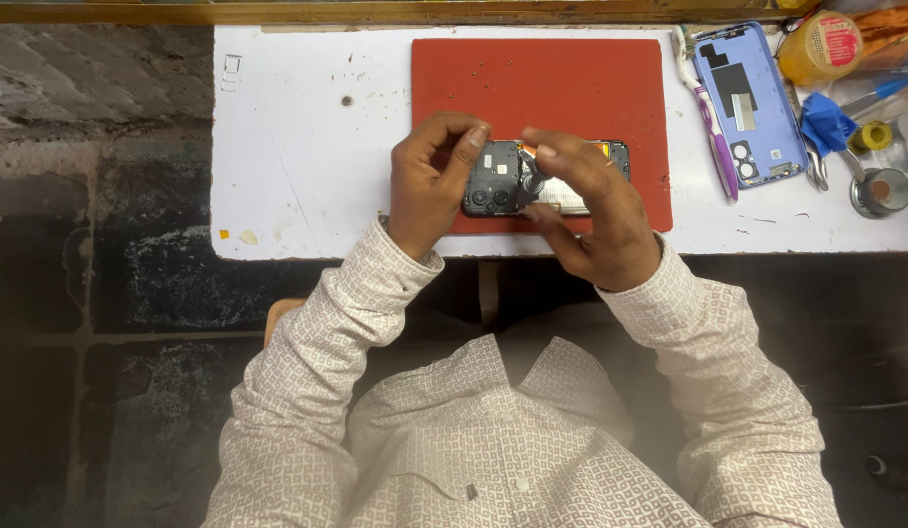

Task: The person works on a disassembled smartphone on a red mat, using a screwdriver to unscrew and remove components from the phone body. They then lift the blue back cover, work on it with the screwdriver, and finally scrub the inside of the cover with a toothbrush.

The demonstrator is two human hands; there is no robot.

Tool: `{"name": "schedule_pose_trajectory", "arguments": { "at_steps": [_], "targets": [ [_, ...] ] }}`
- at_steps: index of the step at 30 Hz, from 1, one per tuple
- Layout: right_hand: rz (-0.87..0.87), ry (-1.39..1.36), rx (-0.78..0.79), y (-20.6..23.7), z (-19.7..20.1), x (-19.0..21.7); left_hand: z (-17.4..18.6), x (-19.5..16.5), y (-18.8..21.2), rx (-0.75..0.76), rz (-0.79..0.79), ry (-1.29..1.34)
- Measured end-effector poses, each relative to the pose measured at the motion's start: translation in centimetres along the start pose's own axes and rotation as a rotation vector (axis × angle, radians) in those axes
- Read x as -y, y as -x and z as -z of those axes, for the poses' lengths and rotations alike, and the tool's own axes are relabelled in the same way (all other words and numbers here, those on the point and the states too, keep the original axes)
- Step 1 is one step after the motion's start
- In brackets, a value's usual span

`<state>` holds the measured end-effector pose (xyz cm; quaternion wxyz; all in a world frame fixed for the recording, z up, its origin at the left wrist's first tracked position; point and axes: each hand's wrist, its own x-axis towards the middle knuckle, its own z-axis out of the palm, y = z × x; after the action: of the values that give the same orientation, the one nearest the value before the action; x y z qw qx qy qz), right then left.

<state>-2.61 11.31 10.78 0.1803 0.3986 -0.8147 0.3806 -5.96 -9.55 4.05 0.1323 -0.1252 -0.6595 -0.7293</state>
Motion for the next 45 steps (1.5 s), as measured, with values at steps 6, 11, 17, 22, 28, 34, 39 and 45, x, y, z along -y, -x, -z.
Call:
{"name": "schedule_pose_trajectory", "arguments": {
  "at_steps": [6, 11, 17, 22, 28, 34, 39, 45],
  "targets": [
    [-0.002, -0.053, -0.054, -0.2, -0.3, 0.0, 0.3, 0.8, 0.1, -0.182, -0.091, -0.091],
    [-0.045, -0.181, -0.014, 0.2, -0.2, 0.1, 0.7, 1.3, 0.2, -0.289, -0.131, -0.236],
    [-0.044, -0.137, -0.051, 1.0, -0.2, -0.1, 0.6, 1.5, 0.1, -0.308, -0.106, -0.307],
    [-0.120, -0.253, -0.087, 1.3, -0.5, -0.6, 0.6, 1.5, 0.0, -0.295, -0.062, -0.308],
    [-0.185, -0.344, -0.238, 1.4, -0.1, -0.5, 0.7, 1.9, -0.1, -0.301, -0.044, -0.280],
    [-0.309, -0.109, -0.171, -0.9, -0.8, -0.8, 0.8, 2.2, 0.0, -0.319, -0.062, -0.240],
    [-0.286, -0.031, -0.064, -2.7, -2.3, -1.1, 0.6, 2.1, -0.1, -0.321, -0.061, -0.164],
    [-0.205, 0.071, 0.000, -3.7, -3.5, -1.6, 0.5, 2.0, -0.1, -0.317, -0.055, -0.161]
  ]
}}
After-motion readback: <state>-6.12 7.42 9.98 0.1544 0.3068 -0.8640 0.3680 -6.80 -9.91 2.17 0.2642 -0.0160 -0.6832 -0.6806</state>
